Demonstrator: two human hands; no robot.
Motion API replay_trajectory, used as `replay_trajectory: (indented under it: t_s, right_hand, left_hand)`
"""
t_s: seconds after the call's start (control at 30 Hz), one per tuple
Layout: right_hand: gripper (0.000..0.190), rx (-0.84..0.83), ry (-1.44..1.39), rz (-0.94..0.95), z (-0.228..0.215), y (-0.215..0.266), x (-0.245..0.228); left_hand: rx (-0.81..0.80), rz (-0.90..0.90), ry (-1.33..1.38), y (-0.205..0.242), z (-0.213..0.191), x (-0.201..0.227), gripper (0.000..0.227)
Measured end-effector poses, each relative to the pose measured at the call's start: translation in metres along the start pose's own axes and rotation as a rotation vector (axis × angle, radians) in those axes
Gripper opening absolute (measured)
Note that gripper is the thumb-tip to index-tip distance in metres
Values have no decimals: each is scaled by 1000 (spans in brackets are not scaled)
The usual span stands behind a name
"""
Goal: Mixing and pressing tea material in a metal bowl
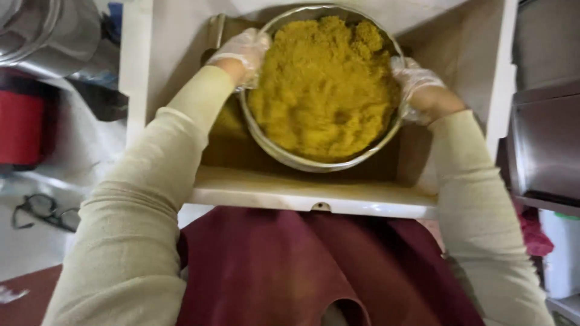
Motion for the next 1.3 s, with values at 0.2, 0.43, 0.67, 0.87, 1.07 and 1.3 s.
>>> replay_trajectory:
  t_s: [0.2, 0.43, 0.67, 0.87, 1.07, 1.3]
  right_hand:
    - [108, -180, -17, 439, 42, -11, 24]
    - [78, -281, -262, 583, -64, 4, -77]
    - [99, -365, -171, 721, -46, -4, -68]
    - [103, -307, -88, 272, -10, -3, -35]
    - [93, -359, 66, 449, 1, 5, 16]
    - [70, -329, 13, 384, 14, 8, 22]
  left_hand:
    - [-205, 595, -602, -34, 25, -18, 65]
    - [-207, 508, -643, -12, 16, 8, 43]
    - [-186, 48, -73, 68, -2, 64, 46]
    - [-238, 511, -713, -29, 21, -11, 50]
    - [-219, 281, -413, -44, 17, -11, 48]
    - [-276, 23, -139, 52, 4, 56, 60]
Point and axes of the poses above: each hand's wrist, its own y-axis away from the middle knuckle, its own z-axis out of the palm, x = y × z, the point moved 2 cm from there along -y, towards the middle knuckle, and after that the axes turned 11 degrees about z, right-handed, at the moved point
